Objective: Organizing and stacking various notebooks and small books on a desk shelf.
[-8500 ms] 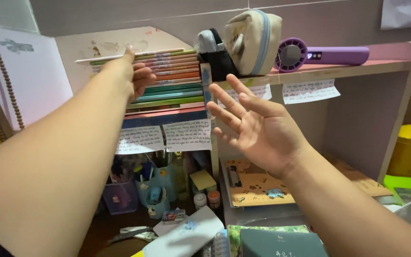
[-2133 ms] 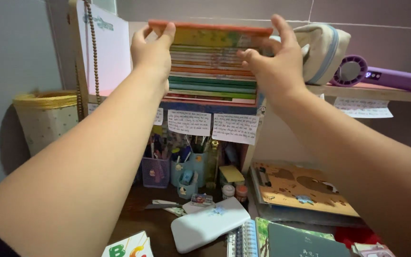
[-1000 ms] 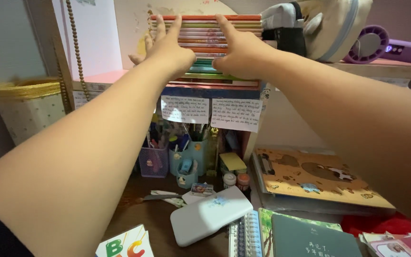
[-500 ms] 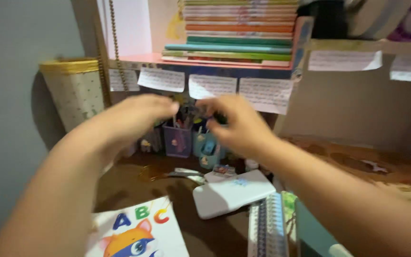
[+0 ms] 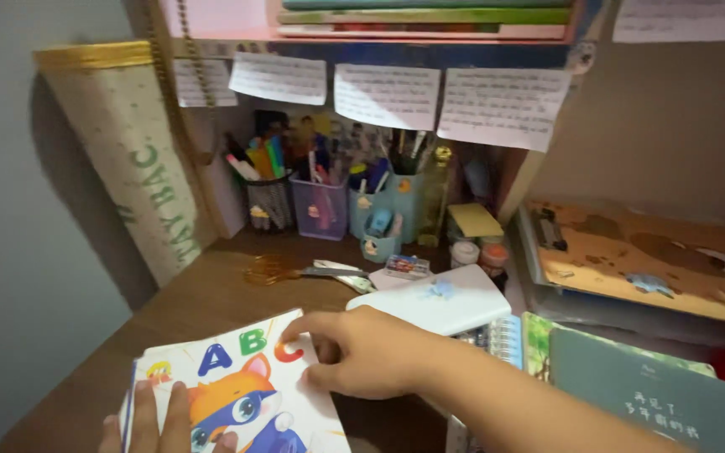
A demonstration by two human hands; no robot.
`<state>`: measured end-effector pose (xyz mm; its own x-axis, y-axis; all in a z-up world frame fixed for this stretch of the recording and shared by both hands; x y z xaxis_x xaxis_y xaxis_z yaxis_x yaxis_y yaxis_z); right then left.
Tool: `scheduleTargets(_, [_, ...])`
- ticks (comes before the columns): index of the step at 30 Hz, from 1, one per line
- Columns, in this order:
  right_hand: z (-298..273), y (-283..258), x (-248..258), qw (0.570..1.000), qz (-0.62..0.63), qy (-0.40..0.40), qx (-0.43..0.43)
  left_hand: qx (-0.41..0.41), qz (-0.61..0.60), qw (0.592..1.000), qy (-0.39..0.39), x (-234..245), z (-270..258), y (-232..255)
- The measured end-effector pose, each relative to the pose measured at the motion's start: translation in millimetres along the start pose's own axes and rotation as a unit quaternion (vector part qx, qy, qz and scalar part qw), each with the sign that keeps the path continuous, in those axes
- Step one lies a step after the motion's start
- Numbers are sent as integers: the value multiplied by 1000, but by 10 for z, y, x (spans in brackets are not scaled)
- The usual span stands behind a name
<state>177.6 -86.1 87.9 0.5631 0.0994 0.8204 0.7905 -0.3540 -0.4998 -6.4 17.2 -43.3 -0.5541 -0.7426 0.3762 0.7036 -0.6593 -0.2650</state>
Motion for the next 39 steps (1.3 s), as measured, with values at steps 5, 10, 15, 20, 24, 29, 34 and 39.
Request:
scheduleTargets(5, [116, 240, 82, 991, 121, 49, 11, 54, -30, 997, -49, -26, 216, 224])
scheduleTargets(10, [129, 341, 126, 954, 290, 76, -6, 257, -126, 944, -167, -280, 162, -136])
scheduleTargets(15, [319, 446, 37, 889, 446, 86, 67, 416, -338, 744, -400, -736, 25, -404])
scheduleTargets(20, [272, 408, -17, 866, 494, 13, 67, 500, -497, 655, -271, -698, 114, -608])
scheduleTargets(24, [158, 315, -112, 865, 500, -45, -2, 173, -947, -225, -151, -448, 183, -576])
scheduleTargets(29, [102, 224, -86, 827, 560, -52, 8, 585, -787, 48, -189, -1043, 202, -590])
scheduleTargets(34, [21, 185, 28, 813, 582, -13, -3, 778, -516, 207, -291, 563, 1153, 83])
scheduleTargets(39, [-26, 178, 153, 778, 624, 19, 68, 762, -553, 222, -255, 2007, 2945, 785])
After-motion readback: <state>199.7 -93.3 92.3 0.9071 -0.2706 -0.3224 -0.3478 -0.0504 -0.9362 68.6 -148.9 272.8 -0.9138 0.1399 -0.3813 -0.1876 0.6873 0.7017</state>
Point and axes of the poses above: each hand's wrist, its own z-axis towards the middle knuckle, its own x-axis out of the back of the hand, y = z × x, the point moved 9 cm from there along z, towards the middle knuckle
